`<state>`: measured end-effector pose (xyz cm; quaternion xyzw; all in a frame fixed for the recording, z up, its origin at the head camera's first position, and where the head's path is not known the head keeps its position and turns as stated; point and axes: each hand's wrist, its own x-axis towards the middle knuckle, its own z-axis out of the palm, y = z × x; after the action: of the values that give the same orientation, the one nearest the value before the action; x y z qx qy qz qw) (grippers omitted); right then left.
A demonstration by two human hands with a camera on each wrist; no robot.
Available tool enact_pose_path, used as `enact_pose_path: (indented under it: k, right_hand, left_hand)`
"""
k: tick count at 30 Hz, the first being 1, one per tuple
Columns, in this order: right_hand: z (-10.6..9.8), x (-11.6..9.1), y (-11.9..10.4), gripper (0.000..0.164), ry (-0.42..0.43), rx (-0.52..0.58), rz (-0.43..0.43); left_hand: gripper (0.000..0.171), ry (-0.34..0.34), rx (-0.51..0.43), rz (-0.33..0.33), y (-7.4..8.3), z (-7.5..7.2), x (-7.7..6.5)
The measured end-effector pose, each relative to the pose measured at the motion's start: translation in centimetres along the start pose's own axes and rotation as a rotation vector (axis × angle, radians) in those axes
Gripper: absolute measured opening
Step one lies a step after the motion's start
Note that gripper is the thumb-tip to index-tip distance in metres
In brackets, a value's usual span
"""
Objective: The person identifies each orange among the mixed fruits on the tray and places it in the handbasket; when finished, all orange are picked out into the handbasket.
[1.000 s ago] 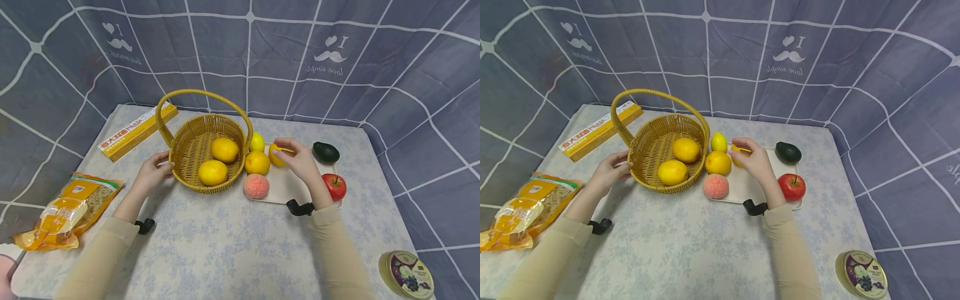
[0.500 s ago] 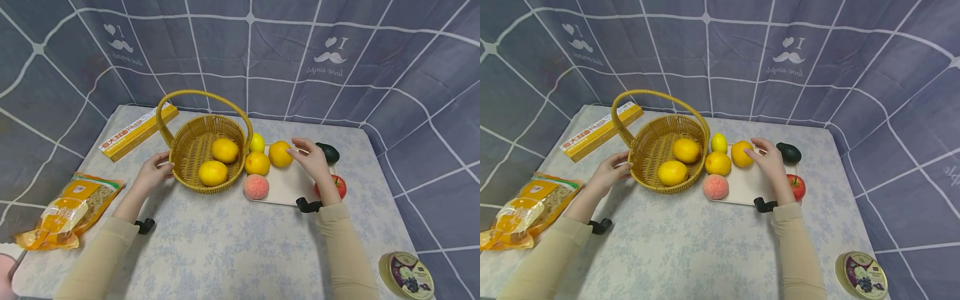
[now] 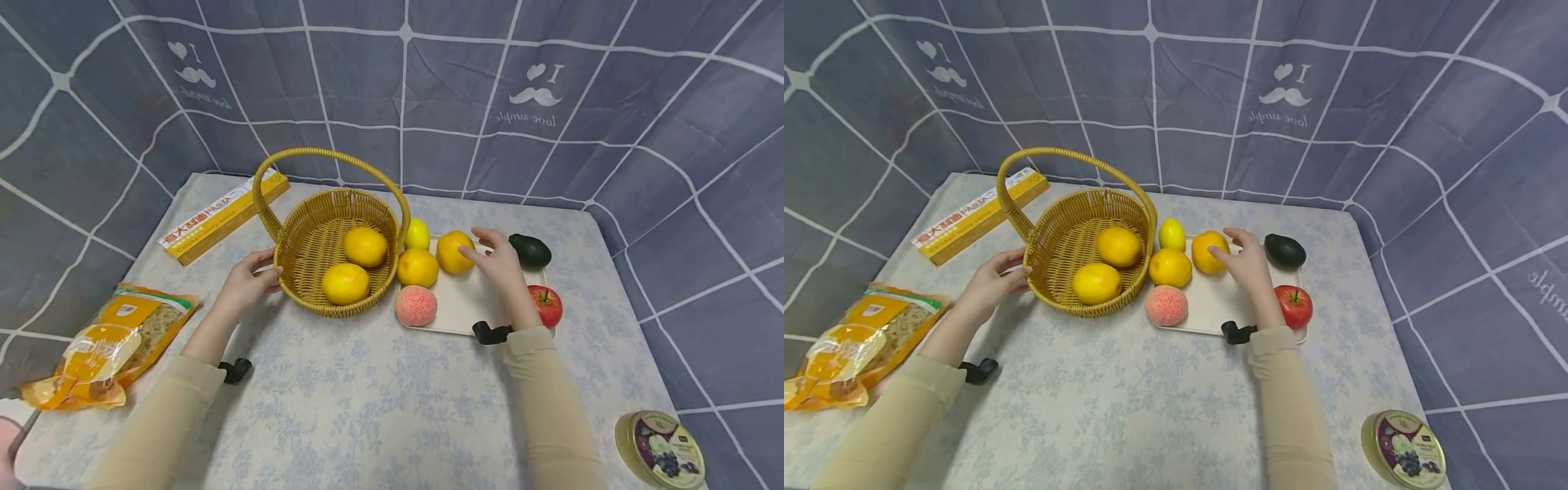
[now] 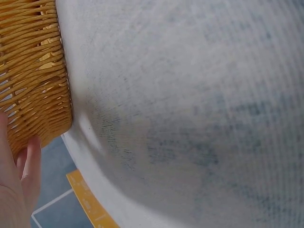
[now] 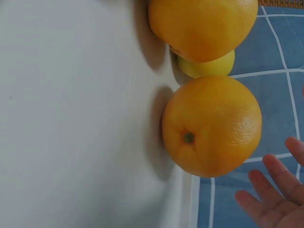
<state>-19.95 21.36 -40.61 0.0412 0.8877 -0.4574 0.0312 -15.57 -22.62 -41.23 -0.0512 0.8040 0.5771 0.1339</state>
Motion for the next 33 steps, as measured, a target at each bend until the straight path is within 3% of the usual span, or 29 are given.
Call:
enact_pose_path:
  k: [6,18,29,33]
  right_hand:
    - [0.5,0.7,0.6,0.065,-0.012,-0.058,0.019]
    - [2.1,2.2,1.0,0.072,-0.025,-0.065,0.073]
    - [2.6,2.0,1.1,0.081,-0.074,-0.02,0.158]
    - [2.9,1.9,1.3,0.083,-0.05,0.0,0.167]
  left_hand:
    - [0.06,0.003,0.005,-0.004,0.0,0.0,0.2]
    - [0.06,0.014,0.008,-0.002,-0.2,0.0,0.4]
    - [0.06,0.012,0.0,-0.009,-0.4,0.0,0.4]
    - [0.061,0.01,-0.001,-0.009,-0.5,0.0,0.4]
